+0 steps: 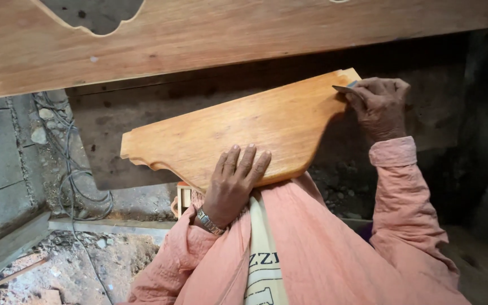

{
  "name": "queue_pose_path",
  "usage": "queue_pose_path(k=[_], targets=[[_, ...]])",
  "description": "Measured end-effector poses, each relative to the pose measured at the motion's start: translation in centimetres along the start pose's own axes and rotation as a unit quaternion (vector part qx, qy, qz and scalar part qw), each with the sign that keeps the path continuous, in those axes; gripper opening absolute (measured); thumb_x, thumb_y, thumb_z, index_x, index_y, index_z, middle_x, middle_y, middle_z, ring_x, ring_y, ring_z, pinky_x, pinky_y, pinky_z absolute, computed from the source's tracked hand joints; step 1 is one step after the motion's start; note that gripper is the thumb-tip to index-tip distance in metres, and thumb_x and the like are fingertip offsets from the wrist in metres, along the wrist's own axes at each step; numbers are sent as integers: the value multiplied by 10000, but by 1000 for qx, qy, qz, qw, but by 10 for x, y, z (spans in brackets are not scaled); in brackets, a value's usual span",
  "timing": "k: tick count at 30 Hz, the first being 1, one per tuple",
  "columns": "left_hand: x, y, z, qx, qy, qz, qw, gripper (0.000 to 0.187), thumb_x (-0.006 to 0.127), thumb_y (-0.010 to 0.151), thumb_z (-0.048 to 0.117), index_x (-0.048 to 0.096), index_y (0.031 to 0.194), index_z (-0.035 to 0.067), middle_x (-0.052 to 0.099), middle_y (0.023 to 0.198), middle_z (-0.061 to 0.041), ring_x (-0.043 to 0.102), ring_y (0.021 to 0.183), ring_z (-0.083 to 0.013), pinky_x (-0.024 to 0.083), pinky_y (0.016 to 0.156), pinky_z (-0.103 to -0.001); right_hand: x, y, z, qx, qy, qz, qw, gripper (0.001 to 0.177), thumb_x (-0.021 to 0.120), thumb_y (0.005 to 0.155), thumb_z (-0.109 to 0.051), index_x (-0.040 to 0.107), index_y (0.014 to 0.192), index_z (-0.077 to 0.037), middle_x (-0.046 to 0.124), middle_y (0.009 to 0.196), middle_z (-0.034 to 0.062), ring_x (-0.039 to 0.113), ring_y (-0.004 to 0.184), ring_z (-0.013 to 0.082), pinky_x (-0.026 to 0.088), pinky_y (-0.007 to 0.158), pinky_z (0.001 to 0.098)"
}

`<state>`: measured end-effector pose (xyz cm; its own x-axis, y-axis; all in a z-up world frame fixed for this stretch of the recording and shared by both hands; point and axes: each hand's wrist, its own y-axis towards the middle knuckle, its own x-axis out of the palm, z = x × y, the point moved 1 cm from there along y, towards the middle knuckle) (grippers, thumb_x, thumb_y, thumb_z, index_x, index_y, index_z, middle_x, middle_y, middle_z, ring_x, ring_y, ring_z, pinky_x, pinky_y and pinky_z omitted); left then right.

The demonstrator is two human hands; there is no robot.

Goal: The person sands a curved wooden piece using a sanding block. They hold the wood with one hand and rub the sanding block along the edges and flat surfaces to smooth the material.

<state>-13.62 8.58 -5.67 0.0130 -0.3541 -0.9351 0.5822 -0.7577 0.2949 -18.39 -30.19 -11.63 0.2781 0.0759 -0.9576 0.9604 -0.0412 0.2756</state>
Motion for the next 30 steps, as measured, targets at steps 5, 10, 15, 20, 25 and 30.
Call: queue_pose_path(k=[5,10,15,20,25,30], targets=[[3,-1,-1,11,17,-1,1000,381,540,1048,322,616,1421,298,690,1308,-106,672,1155,-380,545,991,-520,-30,12,-73,-23,72,28,997,120,767,967,-354,756,903,-253,665,940,0,609,879,249,425,902,407],[4,0,-2,27,29,-3,999,380,536,1059,314,606,1431,285,684,1315,-123,674,1151,-390,548,985,-516,-40,12,-55,-37,142,43,988,134,694,1034,-372,806,1025,-298,708,1031,-46,632,975,201,449,971,379],[6,-3,-2,27,16,2,999,380,550,1051,309,617,1423,276,690,1313,-134,679,1144,-398,548,991,-525,-21,0,11,-58,45,52,996,171,722,992,-233,855,1093,-273,730,942,1,700,940,227,507,910,370],[0,-2,-3,30,17,-10,999,372,554,1048,300,621,1413,268,683,1310,-143,678,1134,-405,547,983,-531,-30,0,-64,-51,162,22,985,69,737,974,-332,805,968,-321,718,990,-72,634,959,214,455,1042,392],[-7,-1,-4,33,19,-11,999,362,555,1053,290,623,1407,253,678,1316,-154,677,1140,-415,548,984,-536,-38,15,-31,-84,7,76,994,78,729,1026,-24,764,958,-36,650,951,130,577,978,290,449,1086,382],[-17,5,-6,46,12,-90,995,490,522,1014,134,502,1502,182,599,1417,-142,601,1236,-384,491,1079,-525,-12,-11,74,43,-27,-31,998,162,744,1124,-184,769,1243,-78,727,1174,143,700,967,371,490,791,492]])
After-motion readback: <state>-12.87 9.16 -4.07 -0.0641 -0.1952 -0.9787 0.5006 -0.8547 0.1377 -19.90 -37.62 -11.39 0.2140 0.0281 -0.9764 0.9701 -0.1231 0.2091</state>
